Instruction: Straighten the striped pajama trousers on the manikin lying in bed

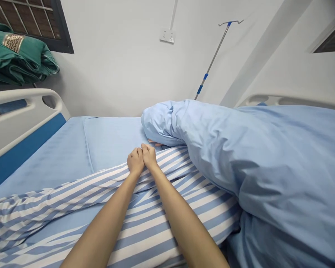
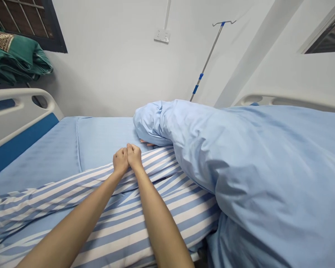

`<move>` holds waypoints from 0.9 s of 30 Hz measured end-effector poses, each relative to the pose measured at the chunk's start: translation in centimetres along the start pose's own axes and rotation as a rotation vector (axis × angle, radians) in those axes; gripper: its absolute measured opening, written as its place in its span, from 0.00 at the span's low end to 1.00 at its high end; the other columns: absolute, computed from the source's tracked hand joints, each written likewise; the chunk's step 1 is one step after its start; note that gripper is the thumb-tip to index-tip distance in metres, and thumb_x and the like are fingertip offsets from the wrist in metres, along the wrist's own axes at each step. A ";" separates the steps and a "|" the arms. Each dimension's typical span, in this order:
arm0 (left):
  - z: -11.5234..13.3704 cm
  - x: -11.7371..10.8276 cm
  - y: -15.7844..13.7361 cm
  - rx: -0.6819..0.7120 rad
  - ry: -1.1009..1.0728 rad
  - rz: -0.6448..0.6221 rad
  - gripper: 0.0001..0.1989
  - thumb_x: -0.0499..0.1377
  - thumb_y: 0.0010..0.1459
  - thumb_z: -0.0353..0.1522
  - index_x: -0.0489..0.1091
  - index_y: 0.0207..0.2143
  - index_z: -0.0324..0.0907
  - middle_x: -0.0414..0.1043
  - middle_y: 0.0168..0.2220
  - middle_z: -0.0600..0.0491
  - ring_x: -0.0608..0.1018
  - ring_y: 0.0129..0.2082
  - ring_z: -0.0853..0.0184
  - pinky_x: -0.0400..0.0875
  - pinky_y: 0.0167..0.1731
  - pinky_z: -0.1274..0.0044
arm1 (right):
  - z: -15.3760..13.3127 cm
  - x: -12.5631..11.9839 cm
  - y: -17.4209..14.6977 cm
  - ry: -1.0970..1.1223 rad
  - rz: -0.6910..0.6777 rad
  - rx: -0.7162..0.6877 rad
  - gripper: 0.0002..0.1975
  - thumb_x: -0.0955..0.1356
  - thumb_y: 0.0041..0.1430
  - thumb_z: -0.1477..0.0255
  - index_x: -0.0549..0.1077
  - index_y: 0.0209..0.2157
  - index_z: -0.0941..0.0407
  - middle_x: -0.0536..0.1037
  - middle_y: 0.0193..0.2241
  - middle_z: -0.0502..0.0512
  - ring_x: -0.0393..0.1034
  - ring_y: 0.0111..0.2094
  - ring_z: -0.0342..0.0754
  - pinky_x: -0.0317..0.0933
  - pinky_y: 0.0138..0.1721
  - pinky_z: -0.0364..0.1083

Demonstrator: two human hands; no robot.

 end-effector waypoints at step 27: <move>4.3 0.4 2.3 0.059 0.201 -0.076 0.18 0.43 0.54 0.38 0.66 0.21 0.40 0.72 0.25 0.50 0.69 0.25 0.67 0.59 0.26 0.78 | 0.9 -4.9 2.3 -0.097 0.066 -0.076 0.18 0.58 0.56 0.63 0.57 0.16 0.55 0.58 0.15 0.44 0.52 0.21 0.39 0.47 0.24 0.40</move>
Point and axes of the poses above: each hand's wrist, its own y-axis towards the middle knuckle, its own x-axis out of the palm, z = x × y, the point moved 2 cm from there along y, towards the middle knuckle
